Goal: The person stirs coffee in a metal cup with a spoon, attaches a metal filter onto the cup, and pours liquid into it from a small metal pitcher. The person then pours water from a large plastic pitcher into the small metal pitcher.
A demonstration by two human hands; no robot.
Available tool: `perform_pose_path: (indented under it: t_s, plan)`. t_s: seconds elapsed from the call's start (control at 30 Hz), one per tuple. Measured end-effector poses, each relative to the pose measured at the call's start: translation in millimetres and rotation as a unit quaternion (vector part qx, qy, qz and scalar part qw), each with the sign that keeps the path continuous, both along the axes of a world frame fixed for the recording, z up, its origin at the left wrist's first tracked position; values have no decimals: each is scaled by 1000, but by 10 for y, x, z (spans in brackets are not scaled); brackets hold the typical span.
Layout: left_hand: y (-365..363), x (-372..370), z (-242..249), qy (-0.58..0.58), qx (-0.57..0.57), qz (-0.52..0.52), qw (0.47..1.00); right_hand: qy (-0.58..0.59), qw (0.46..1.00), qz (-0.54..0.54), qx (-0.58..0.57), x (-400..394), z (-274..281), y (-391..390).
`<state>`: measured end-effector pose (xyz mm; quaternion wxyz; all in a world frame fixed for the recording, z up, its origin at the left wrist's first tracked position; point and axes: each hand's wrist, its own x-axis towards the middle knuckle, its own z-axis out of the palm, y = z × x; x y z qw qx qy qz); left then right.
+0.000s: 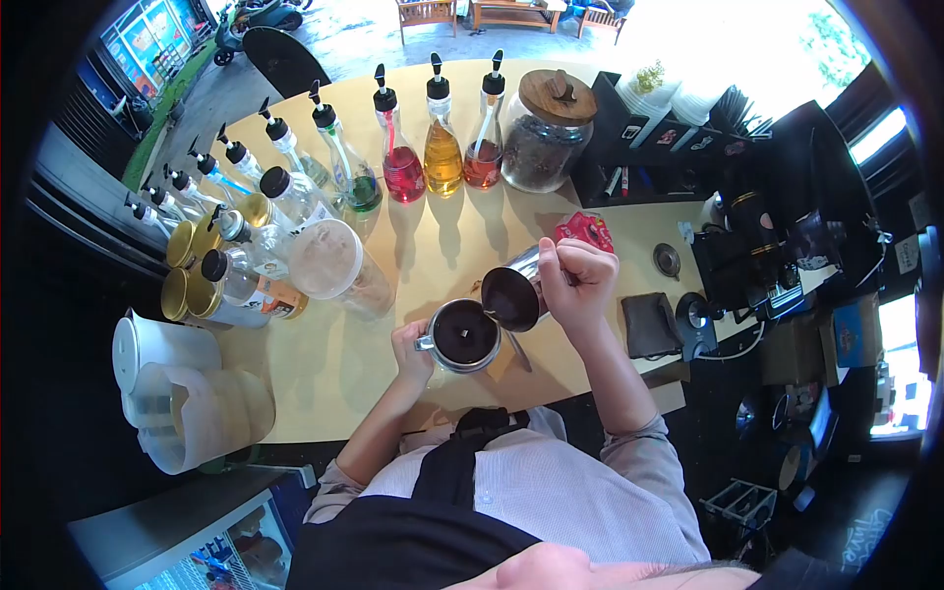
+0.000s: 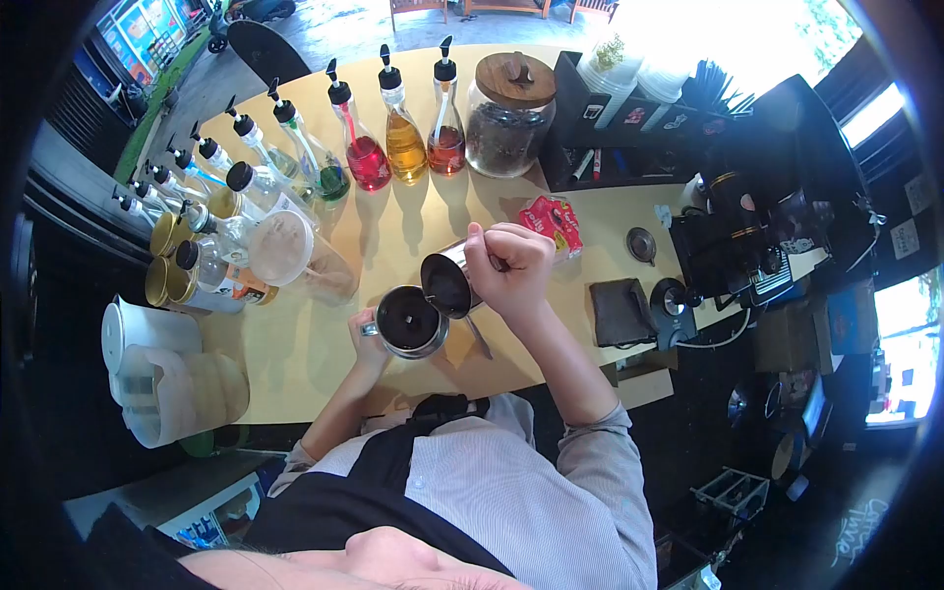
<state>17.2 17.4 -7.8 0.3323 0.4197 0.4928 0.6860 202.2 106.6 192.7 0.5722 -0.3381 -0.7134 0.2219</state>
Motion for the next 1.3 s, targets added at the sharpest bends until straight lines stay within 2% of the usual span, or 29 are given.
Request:
perform_pose_path:
  t_s: [0.07, 0.27, 0.37, 0.57, 0.7, 0.77, 0.9, 1.0, 1.07, 1.1, 1.17, 1.3]
  plan:
    - [-6, 18, 38, -71, 1, -31, 997, -3, 1000, 2, 13, -9, 2, 4]
    - [-15, 33, 74, -61, -14, -25, 998, -10, 999, 11, 34, -30, 49, -12]
    - [3, -28, -129, -78, -6, -44, 996, -6, 999, 10, 34, -43, 50, -2]
    - [-14, -13, 39, -15, -17, -33, 999, -14, 999, 5, 35, -55, 49, 1]
    - [-17, -21, 47, -32, -19, -43, 998, -14, 998, 14, 53, -72, 61, 6]
    - [-7, -47, -24, 19, -4, -37, 999, -35, 996, 1, 76, -71, 51, 23]
    - [-5, -19, 31, -16, -12, -41, 999, -32, 996, 2, 85, -98, 37, 33]
    - [2, -22, 65, 35, -5, -23, 999, -32, 995, -1, 92, -115, 56, 33]
    - [-10, -15, 192, 141, -13, -4, 990, -29, 996, 4, 85, -120, 50, 40]
    - [-13, -13, 168, 141, -13, -4, 990, -29, 996, 4, 84, -126, 57, 39]
    - [-16, -8, 104, -2, -20, -37, 999, -23, 996, 9, 82, -143, 86, 30]
    - [-18, -28, 98, 11, -25, -47, 999, -27, 997, 9, 78, -158, 98, 24]
